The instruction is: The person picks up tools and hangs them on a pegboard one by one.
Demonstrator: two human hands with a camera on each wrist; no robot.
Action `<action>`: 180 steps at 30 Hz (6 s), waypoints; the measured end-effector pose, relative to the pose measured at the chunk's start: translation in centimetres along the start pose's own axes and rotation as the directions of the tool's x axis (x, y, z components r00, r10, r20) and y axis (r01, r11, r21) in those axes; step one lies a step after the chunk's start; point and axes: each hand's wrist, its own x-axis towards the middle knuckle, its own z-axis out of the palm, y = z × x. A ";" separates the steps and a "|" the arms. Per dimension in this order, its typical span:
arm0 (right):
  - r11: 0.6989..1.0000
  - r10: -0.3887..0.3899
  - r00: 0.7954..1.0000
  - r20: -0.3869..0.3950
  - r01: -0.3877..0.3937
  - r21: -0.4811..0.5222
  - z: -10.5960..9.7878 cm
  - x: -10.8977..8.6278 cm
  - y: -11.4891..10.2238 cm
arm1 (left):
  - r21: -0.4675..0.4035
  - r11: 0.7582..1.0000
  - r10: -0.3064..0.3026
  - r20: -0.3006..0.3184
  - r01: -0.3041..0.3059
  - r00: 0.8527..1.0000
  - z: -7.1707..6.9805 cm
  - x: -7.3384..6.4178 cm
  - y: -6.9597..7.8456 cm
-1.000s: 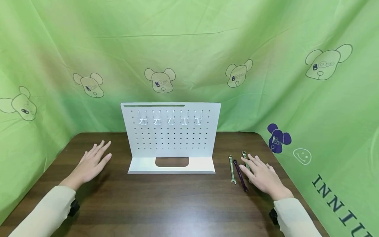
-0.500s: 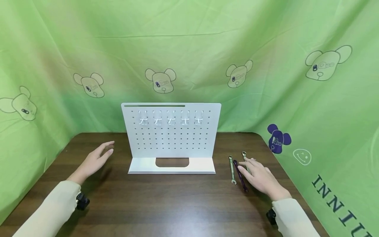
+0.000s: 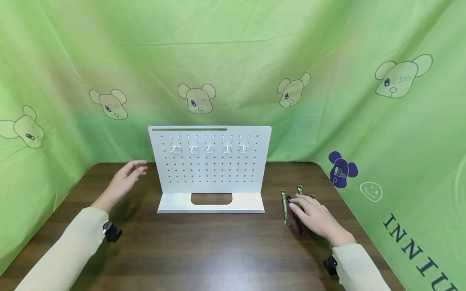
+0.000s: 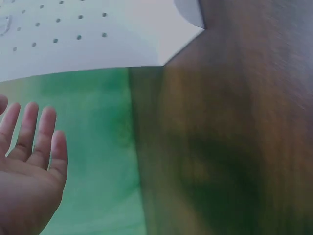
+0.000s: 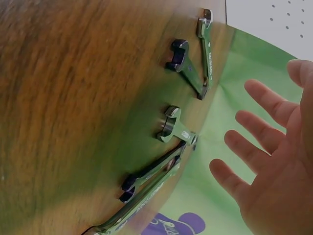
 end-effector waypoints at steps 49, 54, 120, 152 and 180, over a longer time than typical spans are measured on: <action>0.991 0.101 0.995 -0.020 -0.098 0.087 1.1 1.1 -0.3 | -0.290 0.952 0.015 -0.269 -0.095 0.963 1.0 6.7 7.4; 0.984 0.131 0.991 -0.009 -0.129 0.125 1.6 1.4 -0.4 | -0.279 0.956 0.016 -0.270 -0.094 0.963 1.1 6.8 7.3; 0.756 0.394 0.865 0.311 -0.497 0.425 3.0 3.7 0.4 | -0.335 0.938 0.000 -0.260 -0.090 0.966 1.2 6.5 6.9; 0.762 0.072 0.945 0.318 -0.258 0.594 1.0 4.2 -2.2 | -0.341 0.935 -0.005 -0.280 -0.095 0.960 1.4 6.7 7.0; 0.790 -0.069 0.960 0.270 -0.113 0.603 4.7 8.3 -8.6 | -0.349 0.933 -0.010 -0.273 -0.090 0.962 1.5 6.6 7.3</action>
